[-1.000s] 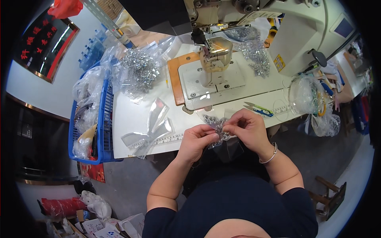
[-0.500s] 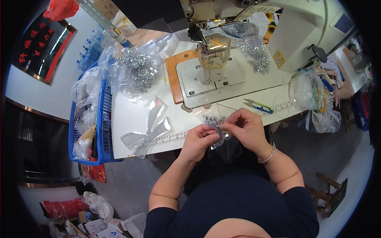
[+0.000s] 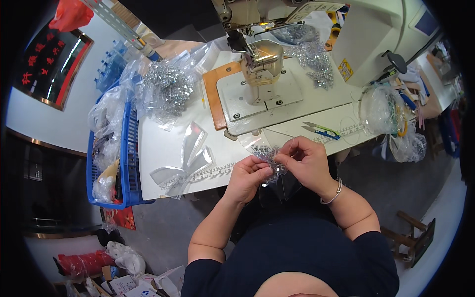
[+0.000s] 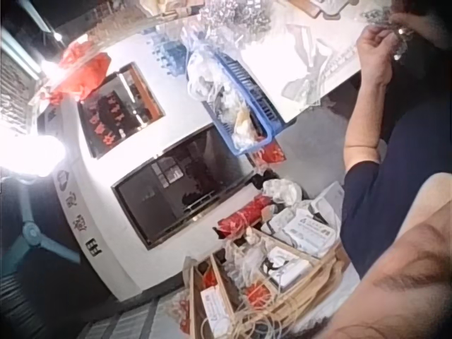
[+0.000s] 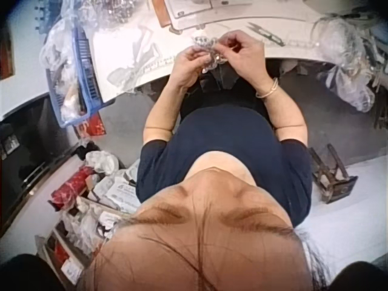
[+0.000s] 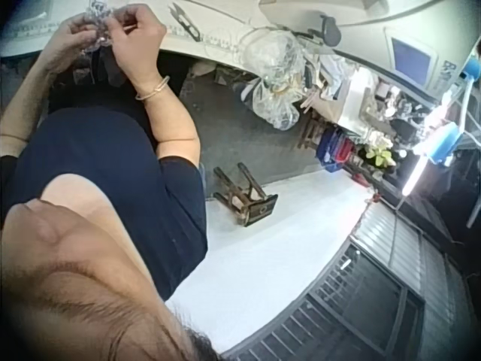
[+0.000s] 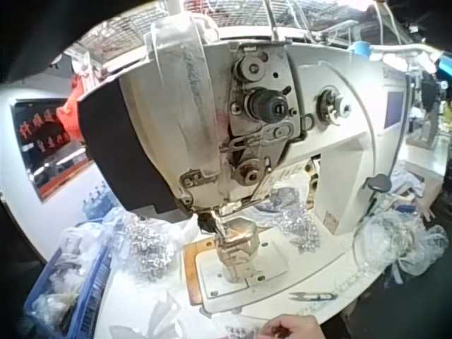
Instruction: The person assembles silver sequined bows by hand, folding and pinching the fabric. They use a sewing machine to stitch the center of the bow and then trim the excess thread with scissors. The process is repeated for multiple bows, with the person handling the materials and tools directly.
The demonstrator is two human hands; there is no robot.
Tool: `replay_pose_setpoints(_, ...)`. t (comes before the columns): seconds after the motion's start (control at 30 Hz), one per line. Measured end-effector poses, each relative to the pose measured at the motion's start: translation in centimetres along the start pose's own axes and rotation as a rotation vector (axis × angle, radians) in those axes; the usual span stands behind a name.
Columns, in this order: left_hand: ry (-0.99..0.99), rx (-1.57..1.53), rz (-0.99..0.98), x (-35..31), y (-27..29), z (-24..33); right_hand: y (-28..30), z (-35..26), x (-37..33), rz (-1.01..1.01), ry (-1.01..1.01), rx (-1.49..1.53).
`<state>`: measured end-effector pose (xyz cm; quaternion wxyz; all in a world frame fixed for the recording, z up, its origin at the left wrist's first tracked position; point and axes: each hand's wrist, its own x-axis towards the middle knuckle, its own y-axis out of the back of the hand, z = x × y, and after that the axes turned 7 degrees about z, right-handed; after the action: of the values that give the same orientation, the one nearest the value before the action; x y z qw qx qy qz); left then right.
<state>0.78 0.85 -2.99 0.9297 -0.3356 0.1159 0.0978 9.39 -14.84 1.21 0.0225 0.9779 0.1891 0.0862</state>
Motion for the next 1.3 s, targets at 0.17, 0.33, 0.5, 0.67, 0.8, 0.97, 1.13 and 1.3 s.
replay_pose_setpoints(0.17,0.009,-0.006,0.053,-0.2,-1.0,0.3,-0.1,0.0,-0.1,0.015,0.089,-0.033)
replay_pose_setpoints(0.33,0.025,-0.011,0.062,-0.2,-0.7,0.0,-0.1,0.3,-0.2,0.012,0.112,-0.03)
replay_pose_setpoints(0.5,0.029,-0.029,0.078,-0.2,-0.7,-0.2,-0.1,0.6,-0.3,0.013,0.106,0.013)
replay_pose_setpoints(0.67,0.031,-0.073,0.004,-0.1,0.1,-0.3,0.2,0.2,-0.2,-0.029,0.054,0.029)
replay_pose_setpoints(0.8,0.039,-0.094,-0.002,0.0,0.1,-0.4,0.3,0.3,-0.3,-0.049,0.004,0.055)
replay_pose_setpoints(0.97,0.031,-0.066,0.028,-0.1,0.3,-0.5,0.2,0.5,-0.3,-0.027,-0.004,0.085)
replay_pose_setpoints(1.13,0.022,-0.042,0.028,-0.2,0.0,-0.2,0.1,1.2,-0.3,0.005,-0.045,0.117)
replay_pose_setpoints(1.3,0.034,-0.023,0.041,-0.2,-0.2,-0.2,0.0,1.0,-0.5,0.039,-0.024,0.08)
